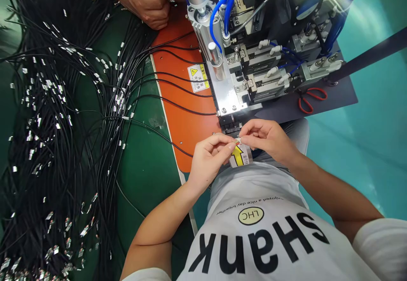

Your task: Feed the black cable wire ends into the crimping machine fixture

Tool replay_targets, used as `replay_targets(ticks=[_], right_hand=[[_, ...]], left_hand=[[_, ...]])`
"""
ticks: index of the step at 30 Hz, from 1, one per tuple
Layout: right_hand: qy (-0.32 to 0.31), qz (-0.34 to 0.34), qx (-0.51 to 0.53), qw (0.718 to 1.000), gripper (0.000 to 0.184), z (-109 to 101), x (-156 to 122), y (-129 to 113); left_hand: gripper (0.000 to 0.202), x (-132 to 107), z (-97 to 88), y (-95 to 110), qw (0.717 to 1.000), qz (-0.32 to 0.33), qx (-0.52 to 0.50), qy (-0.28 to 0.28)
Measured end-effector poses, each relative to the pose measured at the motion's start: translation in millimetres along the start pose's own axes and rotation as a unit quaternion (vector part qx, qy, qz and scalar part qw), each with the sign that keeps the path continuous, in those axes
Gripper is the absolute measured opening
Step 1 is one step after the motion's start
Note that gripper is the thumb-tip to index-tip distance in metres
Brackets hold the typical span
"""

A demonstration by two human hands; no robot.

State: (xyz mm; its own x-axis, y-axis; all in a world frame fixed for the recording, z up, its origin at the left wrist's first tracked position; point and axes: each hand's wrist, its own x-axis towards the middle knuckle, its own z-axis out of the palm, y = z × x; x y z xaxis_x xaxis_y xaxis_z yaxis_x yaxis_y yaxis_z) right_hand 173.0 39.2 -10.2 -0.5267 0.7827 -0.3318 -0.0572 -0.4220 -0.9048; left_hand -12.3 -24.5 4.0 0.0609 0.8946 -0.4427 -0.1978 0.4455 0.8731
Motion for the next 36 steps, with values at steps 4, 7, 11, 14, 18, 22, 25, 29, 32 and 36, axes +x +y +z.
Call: replay_targets(ticks=[4,7,11,14,18,22,25,29,32,36], right_hand=[[-0.002,-0.003,-0.004,1.0,0.012,-0.2,1.0,3.6],[0.002,-0.011,-0.007,1.0,0.013,-0.3,0.9,7.3],[0.012,-0.018,-0.018,1.0,0.013,4.2,-3.0,12.9],[0.028,-0.05,-0.071,0.996,0.011,8.9,-8.0,14.4],[-0.003,-0.081,-0.121,0.989,0.012,9.7,-10.5,12.4],[-0.05,-0.111,-0.162,0.979,0.013,4.0,-7.2,9.9],[-0.046,-0.108,-0.149,0.982,0.013,0.5,-7.6,9.7],[0.019,-0.111,-0.176,0.978,0.012,2.0,-14.8,12.3],[0.052,-0.151,-0.231,0.96,0.009,8.9,-19.3,15.2],[0.08,-0.149,-0.232,0.958,0.008,21.0,-20.3,19.2]], left_hand=[[0.015,-0.5,-1.1,0.5,1.0,0.0,0.004,-0.008],[0.015,-0.5,-1.8,0.4,1.0,-0.004,0.003,-0.011],[0.013,0.2,-2.3,-0.7,1.0,-0.003,-0.008,-0.019],[0.012,0.8,-2.9,-1.0,1.0,-0.005,-0.01,-0.026],[0.012,1.1,-4.7,0.9,0.999,-0.017,-0.002,-0.045],[0.013,0.7,-5.0,1.8,0.996,-0.039,0.022,-0.072],[0.014,-0.1,-3.2,-0.7,0.997,-0.041,0.022,-0.056],[0.013,-1.1,-0.5,-4.8,0.999,-0.029,0.003,-0.023],[0.014,-1.1,1.7,-6.5,1.0,-0.01,0.007,-0.002],[0.016,-1.0,5.6,-7.6,0.999,0.014,-0.008,0.031]])
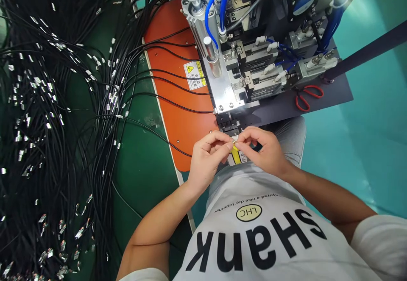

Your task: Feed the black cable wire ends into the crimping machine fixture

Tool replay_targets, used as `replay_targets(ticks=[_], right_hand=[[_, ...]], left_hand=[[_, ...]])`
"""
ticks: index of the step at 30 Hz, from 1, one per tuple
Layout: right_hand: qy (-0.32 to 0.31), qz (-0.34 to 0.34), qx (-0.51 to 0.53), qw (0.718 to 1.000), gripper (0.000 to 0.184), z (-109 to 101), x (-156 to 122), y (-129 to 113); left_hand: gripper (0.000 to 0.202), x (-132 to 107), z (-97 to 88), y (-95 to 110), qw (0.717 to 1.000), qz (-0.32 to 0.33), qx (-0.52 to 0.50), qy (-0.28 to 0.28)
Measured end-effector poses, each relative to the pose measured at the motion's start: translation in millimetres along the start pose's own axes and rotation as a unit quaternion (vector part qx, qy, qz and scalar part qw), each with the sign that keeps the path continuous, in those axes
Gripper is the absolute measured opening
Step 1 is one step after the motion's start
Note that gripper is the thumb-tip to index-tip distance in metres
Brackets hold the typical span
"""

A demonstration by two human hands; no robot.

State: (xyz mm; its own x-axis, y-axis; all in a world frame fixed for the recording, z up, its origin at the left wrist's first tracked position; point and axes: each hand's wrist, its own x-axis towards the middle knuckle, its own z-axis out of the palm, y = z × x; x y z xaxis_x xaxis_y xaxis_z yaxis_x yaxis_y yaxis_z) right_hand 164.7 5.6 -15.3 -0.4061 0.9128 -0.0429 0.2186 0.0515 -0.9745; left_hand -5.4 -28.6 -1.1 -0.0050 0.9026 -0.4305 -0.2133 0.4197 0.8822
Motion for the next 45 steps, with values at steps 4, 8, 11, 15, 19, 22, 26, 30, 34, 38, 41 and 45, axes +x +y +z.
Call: replay_targets(ticks=[4,8,11,15,19,22,26,30,34,38,41,45], right_hand=[[0.011,0.009,0.014,1.0,0.008,2.6,0.2,-1.4],[-0.002,0.027,0.017,0.999,0.007,-6.7,4.8,-4.7],[0.007,0.031,0.01,0.999,0.008,-10.8,8.4,-8.0],[0.017,0.033,0.014,0.999,0.006,-9.5,10.0,-10.0],[0.007,0.061,0.039,0.997,0.003,-8.4,10.7,-9.1],[-0.01,0.111,0.084,0.99,0.007,-8.5,11.4,-7.9],[-0.024,0.175,0.143,0.974,0.016,-8.4,11.6,-6.6],[-0.028,0.194,0.173,0.965,0.019,-7.7,11.1,-4.4],[-0.029,0.202,0.197,0.959,0.02,-5.8,10.8,-1.8],[-0.017,0.203,0.205,0.957,0.021,-3.0,10.3,-2.2],[-0.006,0.202,0.202,0.958,0.022,-1.3,8.8,-3.4],[0.004,0.202,0.204,0.958,0.022,0.5,6.1,-3.0]], left_hand=[[0.017,-1.2,1.0,0.0,1.0,-0.007,-0.025,0.007],[0.019,-2.0,-0.7,0.3,0.999,-0.027,-0.018,0.003],[0.019,-1.2,-1.5,0.1,1.0,-0.029,-0.005,0.001],[0.022,1.0,-2.1,0.3,1.0,-0.028,0.014,0.001],[0.022,2.0,-2.2,0.4,0.999,-0.03,0.021,0.0],[0.021,1.7,-1.3,0.1,0.999,-0.028,0.018,0.002],[0.024,1.6,1.0,-0.1,1.0,-0.019,0.021,0.014],[0.024,1.9,2.4,-0.6,0.999,-0.018,0.017,0.02],[0.022,2.0,2.9,-1.4,1.0,-0.012,0.012,0.018],[0.021,1.5,3.4,-1.4,1.0,-0.007,0.02,0.019],[0.021,1.2,3.8,-0.9,1.0,-0.009,0.019,0.02],[0.02,1.0,4.2,-0.6,1.0,-0.009,0.017,0.022]])
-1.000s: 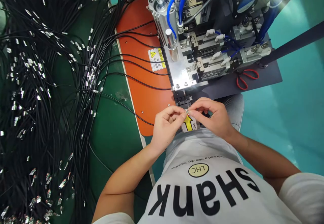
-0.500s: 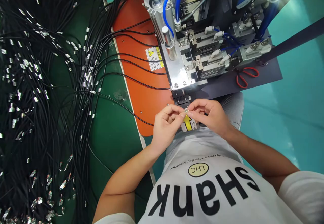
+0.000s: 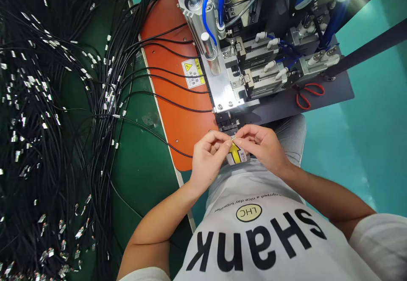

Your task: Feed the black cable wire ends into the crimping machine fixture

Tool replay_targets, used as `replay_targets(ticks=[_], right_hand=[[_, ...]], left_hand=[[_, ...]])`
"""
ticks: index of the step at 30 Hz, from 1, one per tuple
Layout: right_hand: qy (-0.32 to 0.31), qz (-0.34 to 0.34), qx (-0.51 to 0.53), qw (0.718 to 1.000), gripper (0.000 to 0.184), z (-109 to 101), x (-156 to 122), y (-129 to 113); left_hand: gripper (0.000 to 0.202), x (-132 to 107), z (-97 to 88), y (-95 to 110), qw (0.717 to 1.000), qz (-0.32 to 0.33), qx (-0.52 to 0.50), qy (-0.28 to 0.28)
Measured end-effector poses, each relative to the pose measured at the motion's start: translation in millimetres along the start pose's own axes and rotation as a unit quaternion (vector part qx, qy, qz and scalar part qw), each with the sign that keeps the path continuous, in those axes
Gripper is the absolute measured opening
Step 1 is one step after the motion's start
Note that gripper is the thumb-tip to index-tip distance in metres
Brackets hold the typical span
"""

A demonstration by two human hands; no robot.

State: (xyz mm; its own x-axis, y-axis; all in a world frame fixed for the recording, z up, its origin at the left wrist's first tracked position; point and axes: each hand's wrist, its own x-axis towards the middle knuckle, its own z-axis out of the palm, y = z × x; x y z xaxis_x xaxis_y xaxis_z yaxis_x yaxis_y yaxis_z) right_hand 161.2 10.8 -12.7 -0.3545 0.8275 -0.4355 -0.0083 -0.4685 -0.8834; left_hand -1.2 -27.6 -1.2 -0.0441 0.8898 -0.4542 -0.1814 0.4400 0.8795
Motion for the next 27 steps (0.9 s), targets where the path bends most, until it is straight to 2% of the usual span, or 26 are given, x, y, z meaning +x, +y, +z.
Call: replay_targets(ticks=[11,18,21,24,25,27], right_hand=[[-0.018,-0.027,-0.052,0.998,0.019,-10.6,2.4,-3.1],[0.025,-0.168,-0.173,0.97,0.004,-5.9,3.4,-7.4],[0.046,-0.203,-0.202,0.957,0.007,-1.7,4.0,-4.9],[0.062,-0.23,-0.215,0.947,0.01,0.6,4.6,1.0],[0.066,-0.234,-0.217,0.946,0.01,0.6,4.8,3.2],[0.071,-0.23,-0.219,0.945,0.011,-0.9,5.3,7.0]], left_hand=[[0.021,0.4,-0.5,-0.5,1.0,-0.005,0.003,0.0],[0.021,-0.1,-0.9,-0.4,1.0,0.008,0.02,-0.002],[0.02,0.2,-1.4,-1.5,0.999,0.019,0.033,-0.005],[0.015,2.7,-1.3,-5.4,0.992,0.083,0.091,0.004],[0.012,4.2,-1.3,-7.0,0.983,0.129,0.131,0.013],[0.006,8.2,-1.7,-9.9,0.945,0.237,0.223,0.026]])
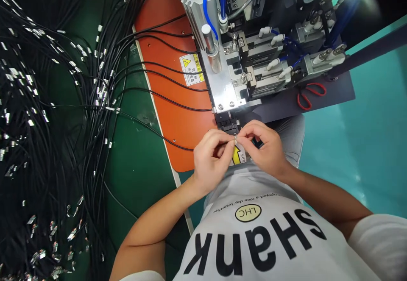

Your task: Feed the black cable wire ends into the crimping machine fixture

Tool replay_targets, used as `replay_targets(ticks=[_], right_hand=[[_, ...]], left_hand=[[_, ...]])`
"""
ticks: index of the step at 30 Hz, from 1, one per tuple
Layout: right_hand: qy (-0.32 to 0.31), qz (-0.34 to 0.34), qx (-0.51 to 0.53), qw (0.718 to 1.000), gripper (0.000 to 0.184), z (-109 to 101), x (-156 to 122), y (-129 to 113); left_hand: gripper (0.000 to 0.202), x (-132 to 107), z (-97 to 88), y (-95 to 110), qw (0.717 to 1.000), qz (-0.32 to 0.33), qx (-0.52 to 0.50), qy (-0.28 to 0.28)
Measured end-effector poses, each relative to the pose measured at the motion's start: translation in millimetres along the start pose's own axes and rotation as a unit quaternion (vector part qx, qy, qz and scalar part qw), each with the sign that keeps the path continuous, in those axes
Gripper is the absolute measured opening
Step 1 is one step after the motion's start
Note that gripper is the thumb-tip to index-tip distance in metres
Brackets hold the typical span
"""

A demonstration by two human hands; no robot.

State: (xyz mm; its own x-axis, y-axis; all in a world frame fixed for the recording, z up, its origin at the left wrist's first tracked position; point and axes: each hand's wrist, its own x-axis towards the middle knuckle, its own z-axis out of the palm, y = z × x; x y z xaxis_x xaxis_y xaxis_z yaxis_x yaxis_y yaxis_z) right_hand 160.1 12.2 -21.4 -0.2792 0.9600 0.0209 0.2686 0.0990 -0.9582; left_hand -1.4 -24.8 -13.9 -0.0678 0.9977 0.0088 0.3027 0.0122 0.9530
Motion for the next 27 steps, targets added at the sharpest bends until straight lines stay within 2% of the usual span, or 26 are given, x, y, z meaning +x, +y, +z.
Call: replay_targets(ticks=[3,6,11,16,27], right_hand=[[0.002,0.024,0.0,1.0,0.011,-3.6,3.3,7.0],[0.004,0.073,0.018,0.997,0.009,-8.9,15.4,17.1],[-0.031,0.172,0.097,0.98,0.014,-10.7,37.0,38.1],[-0.039,0.222,0.14,0.964,0.019,-7.6,41.6,44.8],[-0.051,0.233,0.153,0.959,0.02,-10.1,44.5,45.5]], left_hand=[[0.008,6.7,-1.6,-6.1,0.988,0.113,0.103,-0.022],[0.017,16.6,-7.7,-13.4,0.974,0.149,0.166,-0.04],[0.015,30.0,-14.4,-29.8,0.957,0.157,0.242,-0.029],[0.024,32.8,-14.0,-39.7,0.948,0.174,0.262,-0.042],[0.028,34.4,-13.9,-43.2,0.935,0.188,0.294,-0.056]])
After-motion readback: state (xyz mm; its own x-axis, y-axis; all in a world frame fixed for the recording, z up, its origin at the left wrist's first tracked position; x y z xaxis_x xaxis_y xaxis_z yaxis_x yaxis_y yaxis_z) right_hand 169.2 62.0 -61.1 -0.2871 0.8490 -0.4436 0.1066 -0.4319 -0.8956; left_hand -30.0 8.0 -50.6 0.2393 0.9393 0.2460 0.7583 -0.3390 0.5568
